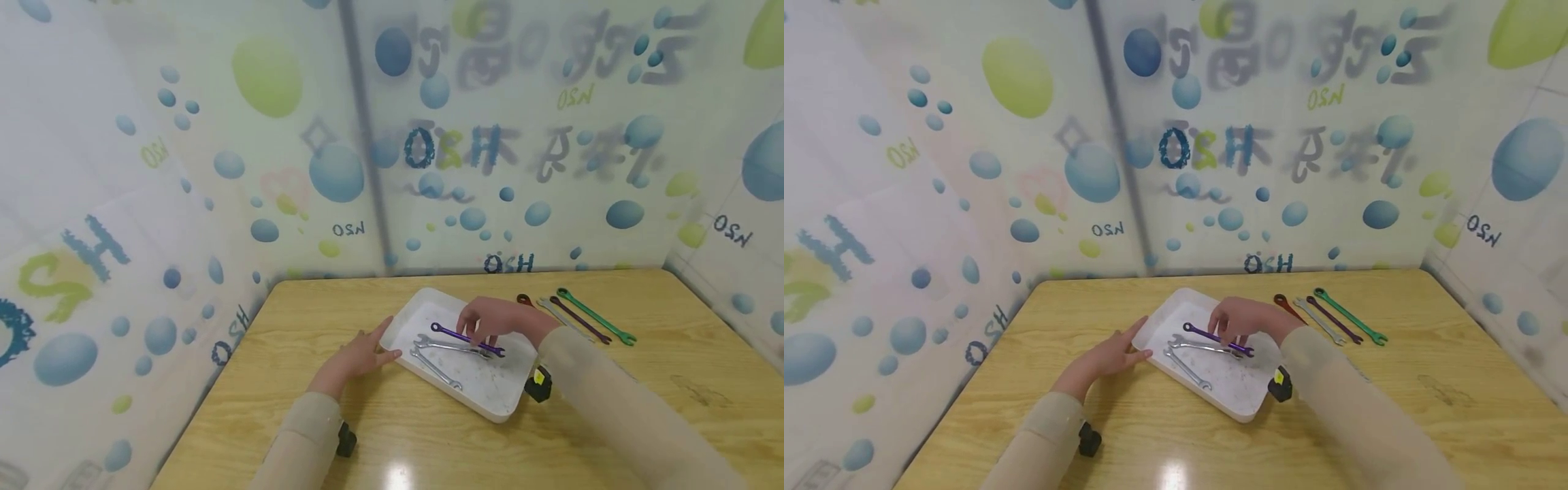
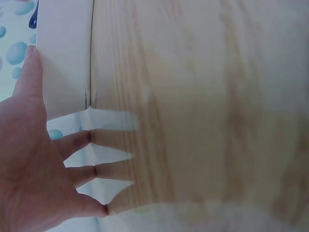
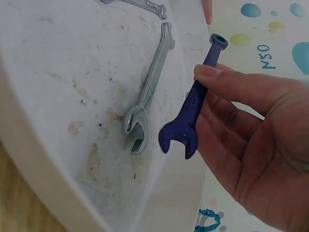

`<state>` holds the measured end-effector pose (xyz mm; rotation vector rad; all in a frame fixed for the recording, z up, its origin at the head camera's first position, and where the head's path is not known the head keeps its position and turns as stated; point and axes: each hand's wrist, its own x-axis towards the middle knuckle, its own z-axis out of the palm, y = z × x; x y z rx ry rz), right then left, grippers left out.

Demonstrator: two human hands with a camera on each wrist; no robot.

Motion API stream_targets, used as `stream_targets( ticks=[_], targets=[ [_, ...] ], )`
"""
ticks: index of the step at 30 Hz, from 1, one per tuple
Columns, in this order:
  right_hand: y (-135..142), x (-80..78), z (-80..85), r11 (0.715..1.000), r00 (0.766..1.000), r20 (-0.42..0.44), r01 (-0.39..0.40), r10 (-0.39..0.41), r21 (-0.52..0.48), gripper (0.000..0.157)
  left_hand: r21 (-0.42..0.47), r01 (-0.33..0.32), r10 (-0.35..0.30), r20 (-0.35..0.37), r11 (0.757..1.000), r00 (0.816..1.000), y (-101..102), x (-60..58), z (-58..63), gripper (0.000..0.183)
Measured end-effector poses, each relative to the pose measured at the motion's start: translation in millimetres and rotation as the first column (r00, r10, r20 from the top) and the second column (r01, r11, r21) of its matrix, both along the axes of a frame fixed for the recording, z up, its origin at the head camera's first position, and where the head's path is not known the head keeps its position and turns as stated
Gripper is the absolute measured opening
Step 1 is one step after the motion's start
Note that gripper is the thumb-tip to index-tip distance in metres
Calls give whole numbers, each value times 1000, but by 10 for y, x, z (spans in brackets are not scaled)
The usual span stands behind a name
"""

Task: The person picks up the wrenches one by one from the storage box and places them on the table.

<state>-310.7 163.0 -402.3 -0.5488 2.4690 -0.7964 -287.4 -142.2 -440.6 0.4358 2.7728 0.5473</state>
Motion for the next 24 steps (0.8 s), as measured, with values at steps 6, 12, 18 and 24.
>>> stream_targets(
  ticks=[6,12,18,24],
  targets=[
    [88,154,1,999,1000,-6,1,-1,-32,22,-2,-8,8,3,1000,1000,-1,9,8,78],
    [215,266,26,998,1000,-27,-10,8,-54,22,2,9,-9,1,1000,1000,-9,-9,0,79],
    [338,377,60,994,999,-38,-18,14,-106,22,3,3,-3,0,1000,1000,-24,-37,-36,79],
    [530,530,116,993,999,-48,1,-7,-118,22,23,-4,4,15,1000,1000,-14,-34,-30,79]
  ],
)
